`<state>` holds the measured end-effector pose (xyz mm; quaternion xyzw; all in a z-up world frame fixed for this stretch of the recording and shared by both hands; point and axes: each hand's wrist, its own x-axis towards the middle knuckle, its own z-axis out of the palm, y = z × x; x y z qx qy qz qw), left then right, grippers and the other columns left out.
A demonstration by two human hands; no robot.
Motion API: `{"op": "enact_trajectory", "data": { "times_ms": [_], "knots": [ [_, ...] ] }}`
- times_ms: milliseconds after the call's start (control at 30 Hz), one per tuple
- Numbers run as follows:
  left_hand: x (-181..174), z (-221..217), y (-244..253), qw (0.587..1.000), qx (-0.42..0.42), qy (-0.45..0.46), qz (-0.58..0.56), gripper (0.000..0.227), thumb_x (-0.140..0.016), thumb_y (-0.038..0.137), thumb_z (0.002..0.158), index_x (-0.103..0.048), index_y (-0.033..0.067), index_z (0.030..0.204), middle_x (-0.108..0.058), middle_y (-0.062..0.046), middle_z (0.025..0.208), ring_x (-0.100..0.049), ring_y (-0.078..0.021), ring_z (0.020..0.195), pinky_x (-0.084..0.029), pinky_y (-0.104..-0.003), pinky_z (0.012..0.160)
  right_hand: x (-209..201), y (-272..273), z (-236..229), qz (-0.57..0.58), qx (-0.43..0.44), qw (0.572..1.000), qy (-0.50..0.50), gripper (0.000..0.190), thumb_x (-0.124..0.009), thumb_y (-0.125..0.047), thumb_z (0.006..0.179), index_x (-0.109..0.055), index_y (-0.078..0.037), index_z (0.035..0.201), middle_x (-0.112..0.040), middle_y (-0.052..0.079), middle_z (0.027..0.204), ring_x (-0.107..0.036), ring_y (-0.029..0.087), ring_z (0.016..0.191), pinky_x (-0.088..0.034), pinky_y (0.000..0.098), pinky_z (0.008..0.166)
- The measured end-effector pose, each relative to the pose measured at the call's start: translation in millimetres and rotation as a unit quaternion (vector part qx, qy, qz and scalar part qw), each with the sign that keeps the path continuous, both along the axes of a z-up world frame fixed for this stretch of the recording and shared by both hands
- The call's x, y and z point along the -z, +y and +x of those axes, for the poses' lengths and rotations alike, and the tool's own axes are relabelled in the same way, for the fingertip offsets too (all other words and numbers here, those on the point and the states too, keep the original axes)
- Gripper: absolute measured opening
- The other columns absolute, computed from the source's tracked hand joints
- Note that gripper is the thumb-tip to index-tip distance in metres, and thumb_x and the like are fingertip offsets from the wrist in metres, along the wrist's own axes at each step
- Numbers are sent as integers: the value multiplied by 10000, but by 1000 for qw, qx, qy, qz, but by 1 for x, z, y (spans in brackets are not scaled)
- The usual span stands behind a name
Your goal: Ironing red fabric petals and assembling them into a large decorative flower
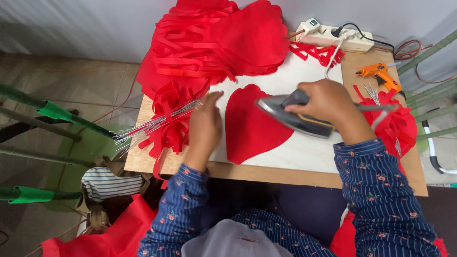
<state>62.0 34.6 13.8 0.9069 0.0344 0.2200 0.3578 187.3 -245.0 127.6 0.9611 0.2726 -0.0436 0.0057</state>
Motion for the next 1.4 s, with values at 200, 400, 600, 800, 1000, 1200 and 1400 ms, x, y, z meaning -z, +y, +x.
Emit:
{"op": "enact_trajectory", "data": {
  "times_ms": [200,400,600,800,1000,1200,1400],
  "knots": [
    [-34,72,24,982,128,-75,-118,368,-595,-75,902,-776,222,1024,-767,51,943,-759,-150,908,-567,-303,890,37,29,0,-44,-191,978,66,503,-749,-653,728,-723,-337,1119,-769,91,804,-755,337,884,-586,443,791],
    [23,125,-9,917,392,23,65,416,-482,-9,944,-729,139,1244,-708,-156,1289,-566,-447,1300,-425,-571,1105,45,43,-5,-49,-254,965,53,453,-767,-593,779,-727,-301,1124,-759,48,757,-753,292,808,-583,424,734],
    [49,121,-5,884,425,25,192,502,-350,-3,990,-591,93,1420,-586,-121,1484,-441,-359,1450,-250,-555,1224,33,47,-9,-60,-270,954,118,423,-738,-537,819,-752,-241,1121,-767,75,791,-746,301,812,-577,416,749],
    [45,118,-5,891,421,17,171,493,-348,-27,989,-607,63,1400,-598,-134,1468,-439,-349,1453,-238,-544,1232,38,41,-15,-71,-286,946,133,441,-726,-570,811,-745,-243,1106,-763,75,793,-741,319,825,-580,435,755],
    [48,119,-8,898,409,25,159,527,-320,-16,977,-614,94,1401,-602,-115,1464,-440,-333,1456,-216,-548,1240,48,21,-29,-76,-296,946,112,487,-683,-640,812,-730,-262,1114,-756,52,751,-743,308,774,-579,447,715],
    [50,115,-10,906,369,13,208,510,-343,24,998,-603,154,1417,-598,-56,1477,-429,-275,1471,-133,-551,1257,54,-5,-40,-85,-311,939,123,533,-696,-664,762,-696,-300,1151,-765,66,771,-739,330,784,-581,507,697],
    [50,120,-8,926,355,14,126,350,-534,77,995,-680,144,1306,-632,-93,1424,-491,-291,1422,-159,-594,1234,47,-16,-15,-63,-282,949,125,569,-736,-746,669,-711,-388,1111,-795,-31,865,-752,290,884,-611,487,726]
  ]
}}
